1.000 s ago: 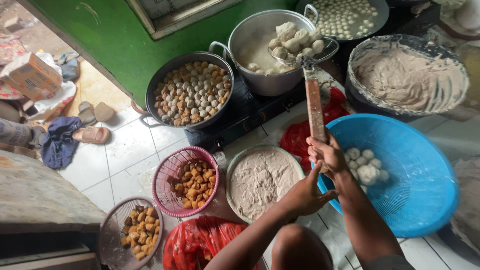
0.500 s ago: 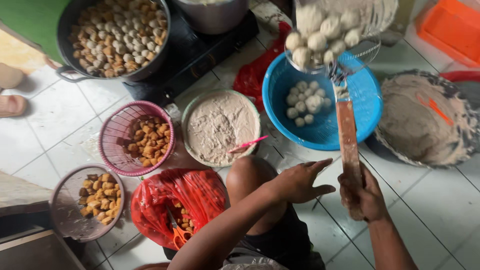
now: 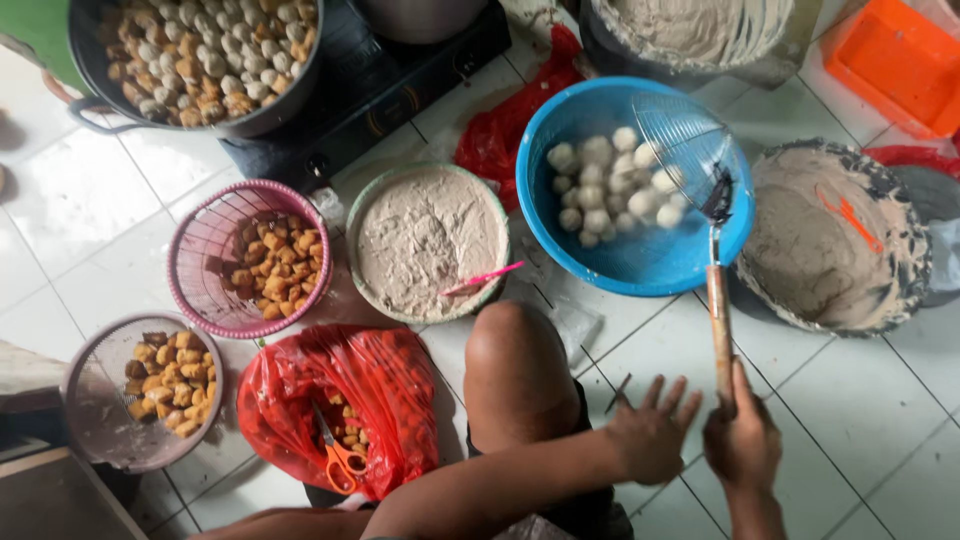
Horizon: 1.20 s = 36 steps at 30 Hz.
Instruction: The person sits on the floor and takes fried tofu puffs from a red plastic bag, cuts each piece with scissors, and places the cut pieces into baskets. Near the end they use a skimmer to scoop boiled dough balls out of a pot of liquid into a blue basin.
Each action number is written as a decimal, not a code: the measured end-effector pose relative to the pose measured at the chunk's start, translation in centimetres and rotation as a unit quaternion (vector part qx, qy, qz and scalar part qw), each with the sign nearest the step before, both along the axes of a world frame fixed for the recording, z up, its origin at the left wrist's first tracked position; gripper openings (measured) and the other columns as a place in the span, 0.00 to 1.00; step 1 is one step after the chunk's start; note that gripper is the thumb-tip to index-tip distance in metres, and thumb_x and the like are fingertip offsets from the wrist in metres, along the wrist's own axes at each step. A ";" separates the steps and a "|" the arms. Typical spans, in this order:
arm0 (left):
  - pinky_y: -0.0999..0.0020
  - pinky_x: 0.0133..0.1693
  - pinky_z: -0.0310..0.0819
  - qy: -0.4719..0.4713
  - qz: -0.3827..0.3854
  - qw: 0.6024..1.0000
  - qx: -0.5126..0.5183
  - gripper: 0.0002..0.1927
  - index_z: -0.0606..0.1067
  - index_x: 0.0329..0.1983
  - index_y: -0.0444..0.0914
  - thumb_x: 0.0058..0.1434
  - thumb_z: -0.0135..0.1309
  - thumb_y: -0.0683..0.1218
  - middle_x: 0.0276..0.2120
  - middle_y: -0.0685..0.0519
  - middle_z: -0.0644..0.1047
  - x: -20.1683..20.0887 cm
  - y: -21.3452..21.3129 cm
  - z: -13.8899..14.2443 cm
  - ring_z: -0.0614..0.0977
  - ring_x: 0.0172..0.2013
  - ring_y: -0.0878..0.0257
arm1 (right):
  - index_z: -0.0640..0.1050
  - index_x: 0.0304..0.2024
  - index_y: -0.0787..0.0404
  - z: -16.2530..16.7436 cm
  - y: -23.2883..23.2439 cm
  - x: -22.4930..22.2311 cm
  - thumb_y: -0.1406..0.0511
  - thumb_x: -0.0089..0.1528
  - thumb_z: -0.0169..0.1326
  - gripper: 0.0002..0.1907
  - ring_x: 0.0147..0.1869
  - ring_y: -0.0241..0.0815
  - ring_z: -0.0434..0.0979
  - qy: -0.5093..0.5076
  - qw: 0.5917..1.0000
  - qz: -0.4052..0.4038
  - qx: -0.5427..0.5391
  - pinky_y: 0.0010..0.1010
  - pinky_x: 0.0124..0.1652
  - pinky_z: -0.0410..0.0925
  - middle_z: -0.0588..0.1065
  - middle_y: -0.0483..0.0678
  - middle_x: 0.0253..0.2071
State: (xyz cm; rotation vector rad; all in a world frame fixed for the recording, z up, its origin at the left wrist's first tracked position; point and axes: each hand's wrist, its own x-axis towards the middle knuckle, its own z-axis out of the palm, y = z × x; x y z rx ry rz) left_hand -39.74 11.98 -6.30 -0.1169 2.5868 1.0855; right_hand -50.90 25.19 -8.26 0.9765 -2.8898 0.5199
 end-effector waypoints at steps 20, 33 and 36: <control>0.61 0.65 0.65 0.255 0.596 0.661 0.378 0.23 0.70 0.65 0.35 0.67 0.51 0.43 0.64 0.47 0.74 23.6 -27.6 -7.3 0.73 0.66 0.57 | 0.71 0.68 0.55 7.0 -58.8 -12.7 0.62 0.66 0.55 0.27 0.48 0.72 0.76 0.018 0.978 0.199 -0.065 0.59 0.46 0.69 0.76 0.69 0.45; 0.61 0.67 0.62 0.169 0.631 0.621 0.434 0.27 0.64 0.70 0.35 0.68 0.50 0.41 0.67 0.45 0.71 28.4 -28.0 -17.1 0.70 0.69 0.56 | 0.77 0.47 0.77 9.0 -71.3 -16.1 0.65 0.70 0.49 0.17 0.34 0.56 0.81 -0.313 0.927 0.150 0.143 0.47 0.32 0.74 0.81 0.65 0.40; 0.60 0.66 0.64 0.149 0.636 0.635 0.414 0.26 0.65 0.70 0.36 0.68 0.51 0.42 0.66 0.46 0.72 27.7 -27.8 -17.6 0.71 0.69 0.57 | 0.77 0.43 0.77 8.2 -70.7 -16.0 0.65 0.67 0.54 0.16 0.29 0.48 0.77 -0.419 0.888 0.167 0.085 0.41 0.28 0.72 0.78 0.58 0.35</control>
